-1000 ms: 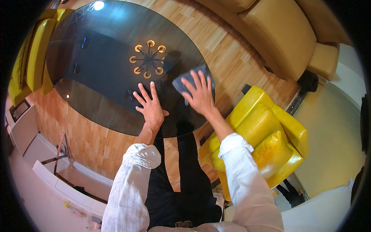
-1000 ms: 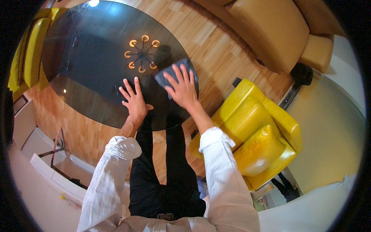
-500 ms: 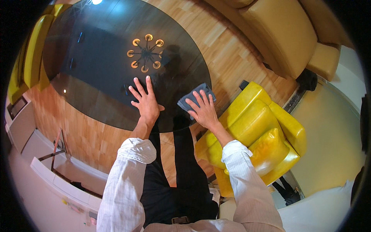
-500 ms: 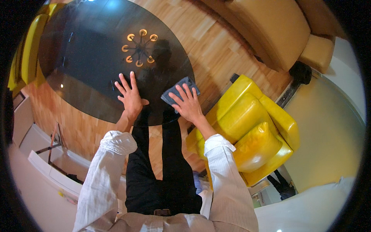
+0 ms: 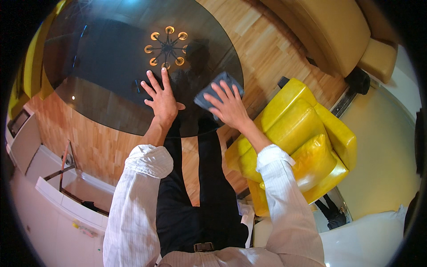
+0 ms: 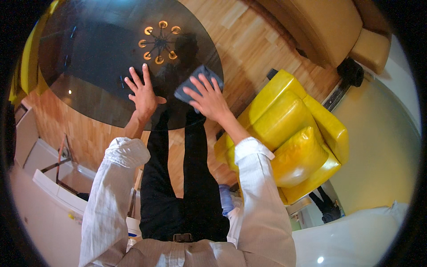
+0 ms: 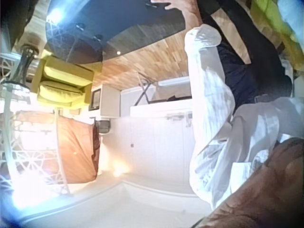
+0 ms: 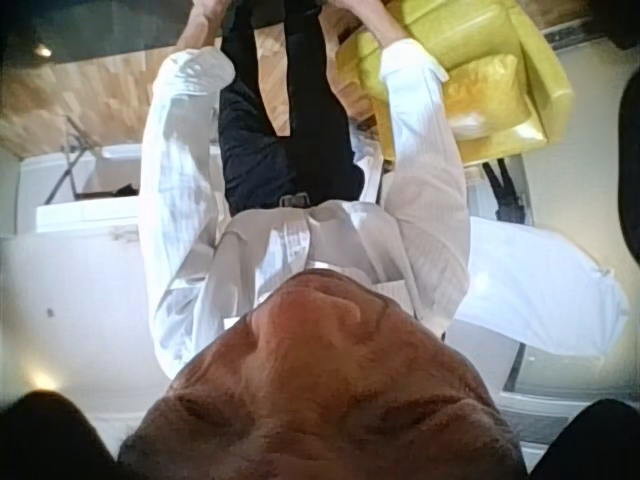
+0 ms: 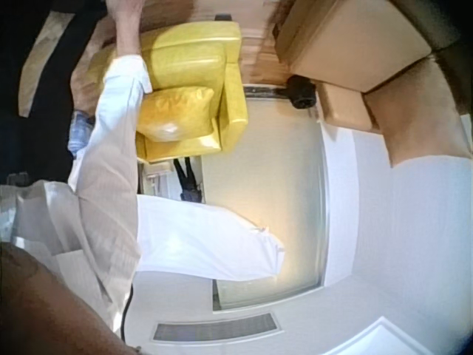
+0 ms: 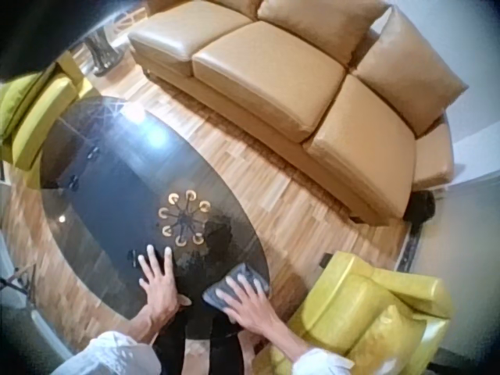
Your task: The person wipes a yellow armchair, a glass coffee table, and a brown sofa using a gray cloth. The person moves between pieces of furniture and wipes different surfaces including cushions, armrests, and the tabletop.
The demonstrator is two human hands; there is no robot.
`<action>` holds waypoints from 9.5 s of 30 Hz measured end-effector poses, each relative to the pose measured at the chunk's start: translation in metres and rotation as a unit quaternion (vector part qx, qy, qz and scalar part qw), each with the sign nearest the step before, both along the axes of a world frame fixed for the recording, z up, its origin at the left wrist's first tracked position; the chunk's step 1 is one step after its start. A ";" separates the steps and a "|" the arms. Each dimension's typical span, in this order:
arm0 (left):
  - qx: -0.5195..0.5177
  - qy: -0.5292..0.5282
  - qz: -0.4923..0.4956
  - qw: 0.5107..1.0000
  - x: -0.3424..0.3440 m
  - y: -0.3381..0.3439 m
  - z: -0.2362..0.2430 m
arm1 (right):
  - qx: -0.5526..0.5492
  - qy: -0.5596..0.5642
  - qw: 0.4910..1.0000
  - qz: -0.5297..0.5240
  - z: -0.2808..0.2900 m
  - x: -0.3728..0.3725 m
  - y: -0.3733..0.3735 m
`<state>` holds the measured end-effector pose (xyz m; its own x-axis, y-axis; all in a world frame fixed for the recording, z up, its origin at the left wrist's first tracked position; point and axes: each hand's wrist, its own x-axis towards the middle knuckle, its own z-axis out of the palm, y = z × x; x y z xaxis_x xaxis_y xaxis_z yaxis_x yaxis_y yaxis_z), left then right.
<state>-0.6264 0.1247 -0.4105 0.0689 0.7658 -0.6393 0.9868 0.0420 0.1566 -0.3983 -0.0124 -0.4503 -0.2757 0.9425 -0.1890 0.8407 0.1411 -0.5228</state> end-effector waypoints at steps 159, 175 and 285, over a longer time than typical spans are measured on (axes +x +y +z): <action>-0.034 0.018 -0.062 0.997 -0.020 0.095 0.027 | 0.016 -0.030 0.999 -0.018 0.015 0.002 0.152; -0.013 0.008 -0.068 0.998 -0.014 0.088 0.016 | -0.023 -0.045 0.997 -0.058 0.012 -0.015 0.096; 0.050 -0.057 -0.123 0.990 -0.291 0.036 0.007 | 0.016 -0.005 0.994 0.107 0.001 -0.289 0.011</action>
<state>-0.9171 0.1607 -0.4031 0.3282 0.7762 -0.5383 0.9408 -0.2179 0.2594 -0.6875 -0.0012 -0.4496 -0.4687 0.8683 -0.1626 0.7946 0.3340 -0.5070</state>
